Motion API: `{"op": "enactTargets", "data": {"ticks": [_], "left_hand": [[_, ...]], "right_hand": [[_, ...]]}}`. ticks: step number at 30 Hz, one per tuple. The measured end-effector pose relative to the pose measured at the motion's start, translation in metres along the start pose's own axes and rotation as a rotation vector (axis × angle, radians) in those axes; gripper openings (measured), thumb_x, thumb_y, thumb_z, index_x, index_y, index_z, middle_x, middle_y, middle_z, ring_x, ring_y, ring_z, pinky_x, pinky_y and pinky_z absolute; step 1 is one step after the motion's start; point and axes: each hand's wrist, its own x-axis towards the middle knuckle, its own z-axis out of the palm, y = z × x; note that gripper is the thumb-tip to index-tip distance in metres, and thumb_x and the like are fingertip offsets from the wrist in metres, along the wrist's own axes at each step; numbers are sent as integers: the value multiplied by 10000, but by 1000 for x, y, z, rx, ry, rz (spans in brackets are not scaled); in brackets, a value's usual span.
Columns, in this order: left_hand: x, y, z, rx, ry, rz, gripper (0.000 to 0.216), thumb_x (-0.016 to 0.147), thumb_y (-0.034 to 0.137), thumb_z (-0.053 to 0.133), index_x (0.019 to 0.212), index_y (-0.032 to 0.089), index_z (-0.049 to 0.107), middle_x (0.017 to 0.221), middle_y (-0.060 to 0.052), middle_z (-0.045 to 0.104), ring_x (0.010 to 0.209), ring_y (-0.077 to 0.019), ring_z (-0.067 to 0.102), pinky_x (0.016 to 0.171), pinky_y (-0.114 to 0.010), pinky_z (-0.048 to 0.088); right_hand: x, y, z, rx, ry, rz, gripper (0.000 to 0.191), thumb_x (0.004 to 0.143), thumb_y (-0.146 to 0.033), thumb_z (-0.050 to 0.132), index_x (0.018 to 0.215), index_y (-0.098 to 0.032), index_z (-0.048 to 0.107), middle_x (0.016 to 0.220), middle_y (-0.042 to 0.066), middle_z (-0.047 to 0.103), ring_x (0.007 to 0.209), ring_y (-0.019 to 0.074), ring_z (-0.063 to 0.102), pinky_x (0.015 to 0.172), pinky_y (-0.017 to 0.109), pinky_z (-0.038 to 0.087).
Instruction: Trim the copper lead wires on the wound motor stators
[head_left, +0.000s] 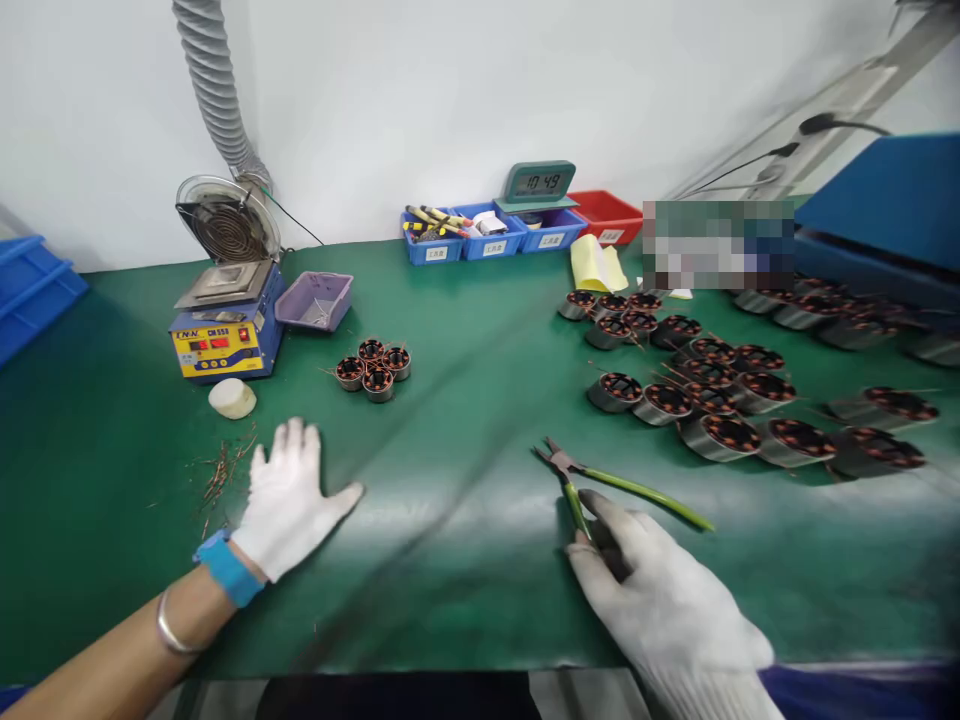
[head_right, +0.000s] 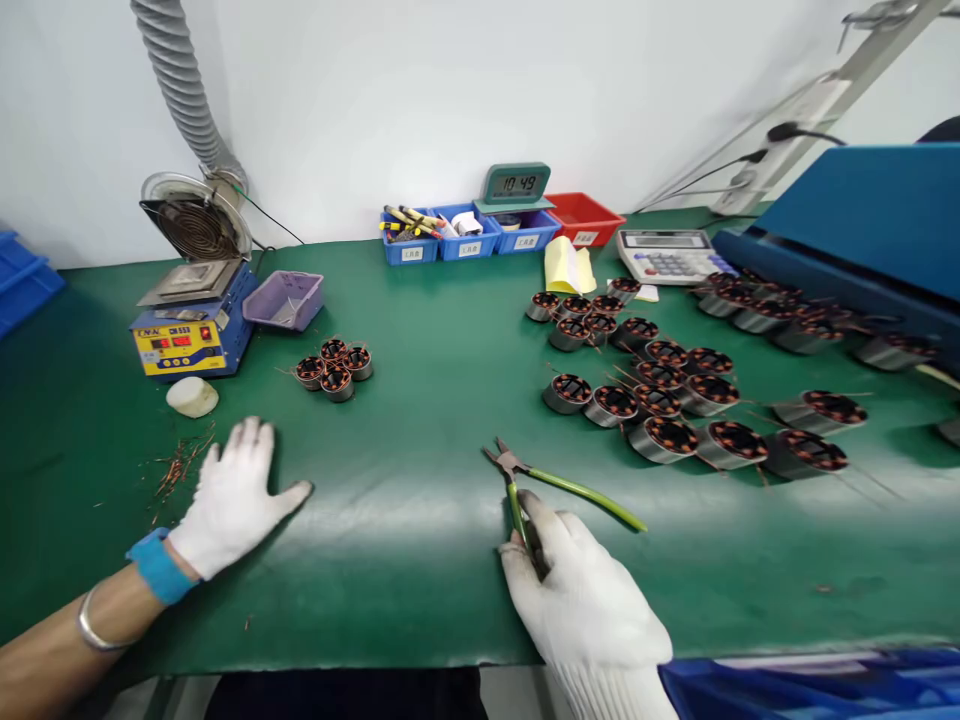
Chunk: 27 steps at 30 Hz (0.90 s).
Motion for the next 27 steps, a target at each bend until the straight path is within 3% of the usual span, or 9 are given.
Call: {"op": "enactTargets", "data": {"ticks": [2,5,8,11,15,18,22,25,27], "left_hand": [[9,-6,-10,6,123,1,778,767,557,601,1356,68,461,1519,-298,305,1394,-483,293,1079,-641,278],[47,18,-18,-72,234,117,583,772,553,619,1207,165,601,1528,-192,346,1409,-425,292,1098,-566,305],[92,50,-14,-112,236,161,408,748,510,661,920,141,691,1415,-196,486,1364,-447,345,1093,-582,292],[110,60,-7,-126,233,196,222,802,347,617,842,141,687,1357,-175,548,1360,-439,356,1088,-608,285],[74,29,-13,-151,174,320,169,828,332,600,753,194,662,1464,-99,466,1406,-393,313,1071,-578,350],[29,4,-26,-220,68,516,149,867,301,563,840,210,678,1529,-117,370,1439,-375,264,1072,-568,359],[-5,-3,-35,-347,-29,513,130,831,301,604,891,218,685,1498,-132,412,1355,-350,408,1042,-516,416],[-8,2,-31,-475,-52,402,140,799,352,639,794,218,681,1332,-113,573,1137,-301,583,949,-467,481],[-6,6,-28,-606,-74,332,169,839,325,584,745,219,676,1173,-86,655,1023,-249,626,905,-415,501]], "right_hand": [[3,0,1,5,-6,8,395,819,-415,520,1162,-256,637,876,46,703,598,223,668,518,316,499],[7,-5,0,30,-28,30,414,820,-419,516,1177,-245,636,900,55,708,614,229,665,529,329,492],[7,-12,-4,53,-38,86,414,815,-409,515,1174,-244,637,879,48,704,633,226,669,554,330,497],[7,-17,-6,65,-20,111,399,821,-402,507,1166,-248,636,875,41,700,668,226,676,586,333,506],[7,-14,-4,58,-5,96,423,826,-419,497,1183,-231,624,890,53,695,684,240,672,608,353,515],[8,-11,-3,11,31,84,450,823,-438,508,1194,-208,614,911,85,691,695,270,668,613,390,523],[7,-33,-12,34,180,-290,445,816,-447,575,1155,-161,611,1011,154,674,903,325,645,832,487,514],[8,-84,-19,169,17,-562,421,757,-475,679,1057,-182,648,1082,136,663,1039,319,601,945,483,471],[14,-126,-17,187,-221,-516,533,619,-576,777,978,-195,678,1044,106,661,965,302,610,832,428,516]]}}
